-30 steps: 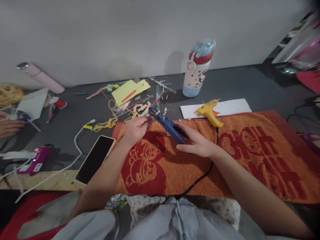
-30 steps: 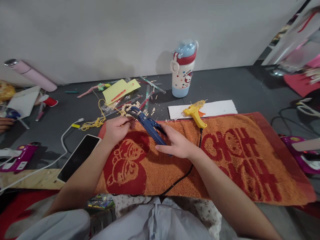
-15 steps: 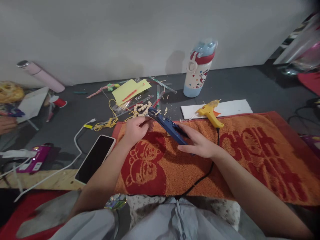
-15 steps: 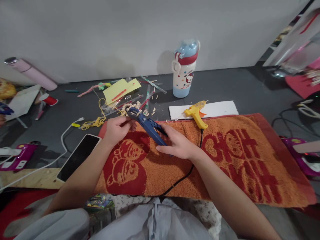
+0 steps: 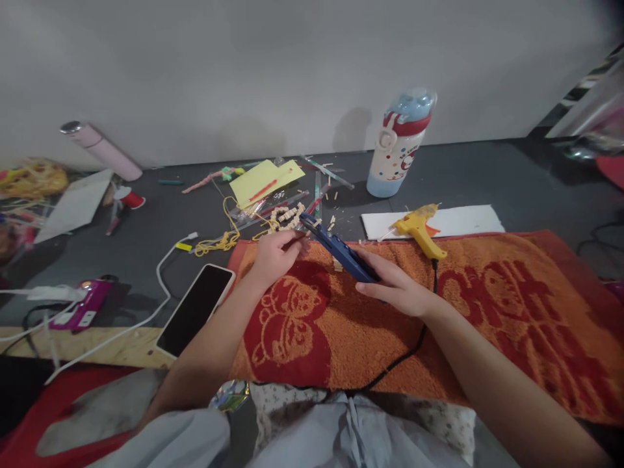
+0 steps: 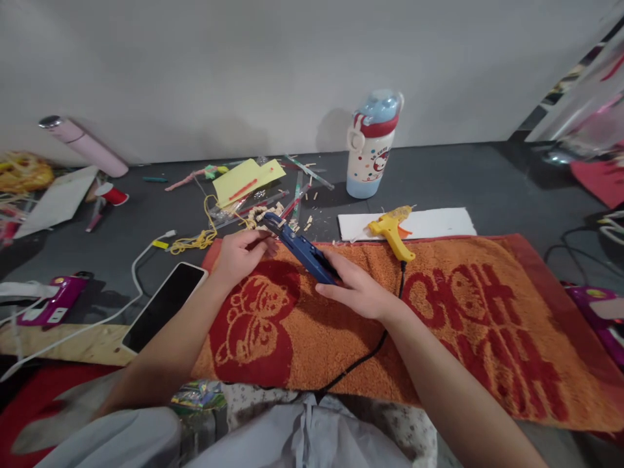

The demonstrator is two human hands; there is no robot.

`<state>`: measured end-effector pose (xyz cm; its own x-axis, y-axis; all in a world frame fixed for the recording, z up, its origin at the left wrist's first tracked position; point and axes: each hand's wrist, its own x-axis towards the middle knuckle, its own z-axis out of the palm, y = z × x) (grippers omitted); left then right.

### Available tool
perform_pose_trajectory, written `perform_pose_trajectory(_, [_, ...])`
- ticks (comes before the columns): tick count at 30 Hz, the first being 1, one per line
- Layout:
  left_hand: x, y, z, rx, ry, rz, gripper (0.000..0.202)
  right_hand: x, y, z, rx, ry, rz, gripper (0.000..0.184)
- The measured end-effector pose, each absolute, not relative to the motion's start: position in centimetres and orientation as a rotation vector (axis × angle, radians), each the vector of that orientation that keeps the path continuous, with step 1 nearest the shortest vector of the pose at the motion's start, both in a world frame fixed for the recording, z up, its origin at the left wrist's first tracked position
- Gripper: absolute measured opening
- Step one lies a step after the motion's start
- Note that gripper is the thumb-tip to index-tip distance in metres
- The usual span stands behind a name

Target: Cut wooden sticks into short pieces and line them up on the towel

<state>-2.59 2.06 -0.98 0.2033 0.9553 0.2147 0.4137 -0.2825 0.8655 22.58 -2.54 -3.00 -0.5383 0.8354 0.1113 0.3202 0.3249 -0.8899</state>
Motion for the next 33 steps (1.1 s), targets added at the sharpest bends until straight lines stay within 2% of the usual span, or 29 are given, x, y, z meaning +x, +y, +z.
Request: perform_pose_trajectory(33, [-3.6, 2.8, -3.6, 2.150, 1.351, 1.032, 0.024, 22.7, -2.5, -3.9, -1.074, -1.965, 1.236, 0.063])
